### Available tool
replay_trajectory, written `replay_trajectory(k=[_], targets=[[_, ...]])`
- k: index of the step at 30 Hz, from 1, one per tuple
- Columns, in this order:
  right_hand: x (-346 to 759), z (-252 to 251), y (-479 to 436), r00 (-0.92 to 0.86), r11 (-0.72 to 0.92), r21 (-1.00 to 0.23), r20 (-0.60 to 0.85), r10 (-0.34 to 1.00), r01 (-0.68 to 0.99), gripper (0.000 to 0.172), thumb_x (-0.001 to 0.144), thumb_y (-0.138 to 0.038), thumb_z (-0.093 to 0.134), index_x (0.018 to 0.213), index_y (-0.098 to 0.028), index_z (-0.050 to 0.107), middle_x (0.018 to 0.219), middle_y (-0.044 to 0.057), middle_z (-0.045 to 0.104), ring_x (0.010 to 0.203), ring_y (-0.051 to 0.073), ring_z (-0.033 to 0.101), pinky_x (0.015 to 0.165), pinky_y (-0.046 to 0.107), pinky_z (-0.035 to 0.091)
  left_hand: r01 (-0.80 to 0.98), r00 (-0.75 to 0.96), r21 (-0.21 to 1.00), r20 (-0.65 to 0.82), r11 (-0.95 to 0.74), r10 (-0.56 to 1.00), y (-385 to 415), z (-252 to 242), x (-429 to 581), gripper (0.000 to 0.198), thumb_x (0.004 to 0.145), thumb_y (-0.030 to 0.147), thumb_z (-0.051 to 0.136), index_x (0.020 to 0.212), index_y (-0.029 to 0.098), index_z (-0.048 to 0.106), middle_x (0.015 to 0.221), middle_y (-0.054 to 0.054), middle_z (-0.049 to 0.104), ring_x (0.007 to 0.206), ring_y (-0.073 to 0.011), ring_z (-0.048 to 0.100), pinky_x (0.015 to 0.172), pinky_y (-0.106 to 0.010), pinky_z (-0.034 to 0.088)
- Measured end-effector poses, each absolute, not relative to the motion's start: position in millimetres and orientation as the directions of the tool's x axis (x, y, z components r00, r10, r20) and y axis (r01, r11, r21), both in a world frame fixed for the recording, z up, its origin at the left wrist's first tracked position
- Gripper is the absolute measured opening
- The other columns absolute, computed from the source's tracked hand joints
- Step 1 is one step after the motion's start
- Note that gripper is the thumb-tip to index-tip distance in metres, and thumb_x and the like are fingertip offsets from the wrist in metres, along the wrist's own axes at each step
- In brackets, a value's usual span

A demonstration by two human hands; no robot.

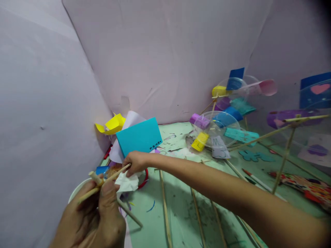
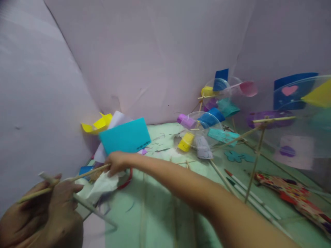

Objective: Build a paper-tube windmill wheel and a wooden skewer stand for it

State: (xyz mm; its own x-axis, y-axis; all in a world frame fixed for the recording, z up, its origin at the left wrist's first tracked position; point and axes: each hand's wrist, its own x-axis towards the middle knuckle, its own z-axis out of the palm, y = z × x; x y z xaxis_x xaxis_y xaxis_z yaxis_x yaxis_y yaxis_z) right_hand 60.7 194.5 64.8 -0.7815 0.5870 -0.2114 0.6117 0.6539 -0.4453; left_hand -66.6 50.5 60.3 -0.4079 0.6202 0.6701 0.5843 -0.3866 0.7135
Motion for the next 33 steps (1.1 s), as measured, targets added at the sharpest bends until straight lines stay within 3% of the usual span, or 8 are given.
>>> replay_trajectory(k=[5,9,14,18,21,24,28,33], targets=[[81,89,198,-0.818,0.662,-0.484,-0.280,0.502,0.572,0.031,0.062,-0.018,0.074,0.093,-0.017,0.070,0.087,-0.001,0.071,0.076,0.013,0.063,0.059,0.016,0.044,0.631,-0.339,0.681,0.673,-0.372,0.658,51,63,-68,0.026,0.064,0.021,0.074,0.089,0.021,0.066,0.077,-0.002,0.072,0.064,-0.0203,0.065,0.051,-0.025,0.053],[126,128,235,-0.654,0.574,-0.416,-0.067,0.754,0.705,0.024,0.068,-0.012,0.064,0.091,-0.015,0.070,0.093,0.004,0.070,0.086,0.018,0.063,0.071,0.021,0.046,0.623,-0.272,0.674,0.662,-0.396,0.699,49,66,-69,0.027,0.064,0.022,0.074,0.090,0.021,0.065,0.078,-0.001,0.071,0.070,-0.0208,0.066,0.060,-0.026,0.057],[143,127,284,-0.433,0.469,-0.376,0.182,0.883,0.799,0.078,0.061,-0.022,0.074,0.132,-0.015,0.044,0.137,0.016,0.045,0.121,0.030,0.045,0.091,0.036,0.042,0.600,-0.292,0.687,0.665,-0.410,0.687,45,66,-49,0.028,0.075,0.029,0.064,0.101,0.020,0.063,0.093,-0.003,0.071,0.081,-0.0207,0.067,0.071,-0.027,0.058],[142,115,296,-0.517,0.518,-0.403,0.123,0.847,0.754,0.039,0.062,-0.015,0.070,0.100,-0.013,0.065,0.099,0.008,0.068,0.091,0.023,0.062,0.076,0.028,0.047,0.652,-0.329,0.670,0.672,-0.355,0.664,46,63,-43,0.028,0.074,0.031,0.065,0.101,0.024,0.063,0.081,-0.001,0.072,0.075,-0.0207,0.067,0.061,-0.026,0.058],[143,135,290,-0.598,0.590,-0.455,0.146,0.788,0.667,0.020,0.066,-0.014,0.066,0.085,-0.014,0.067,0.079,0.001,0.067,0.076,0.015,0.060,0.067,0.023,0.045,0.683,-0.413,0.661,0.701,-0.311,0.582,44,59,-37,0.033,0.073,0.031,0.066,0.105,0.025,0.062,0.078,0.000,0.071,0.072,-0.0211,0.067,0.056,-0.027,0.057],[124,169,277,-0.625,0.704,-0.424,0.332,0.707,0.571,0.010,0.067,-0.016,0.065,0.075,-0.011,0.063,0.070,-0.001,0.061,0.068,0.012,0.054,0.061,0.021,0.041,0.682,-0.488,0.685,0.687,-0.256,0.538,40,60,-26,0.029,0.073,0.031,0.066,0.101,0.022,0.063,0.078,-0.001,0.071,0.067,-0.0200,0.066,0.052,-0.026,0.056],[62,181,263,-0.795,0.854,-0.141,0.315,0.518,0.500,0.010,0.073,-0.018,0.058,0.079,-0.011,0.060,0.078,0.000,0.059,0.074,0.013,0.053,0.062,0.021,0.039,0.651,-0.509,0.723,0.642,-0.231,0.574,39,69,-20,0.019,0.075,0.032,0.063,0.090,0.020,0.062,0.073,-0.002,0.070,0.063,-0.0181,0.066,0.049,-0.023,0.054],[6,149,254,-0.848,0.849,-0.124,0.077,0.524,0.513,0.024,0.071,-0.011,0.053,0.095,-0.009,0.058,0.095,0.008,0.065,0.082,0.018,0.058,0.067,0.024,0.046,0.625,-0.349,0.719,0.605,-0.303,0.715,49,70,-34,0.020,0.071,0.029,0.067,0.089,0.020,0.065,0.073,-0.003,0.071,0.067,-0.0199,0.067,0.059,-0.025,0.056]])
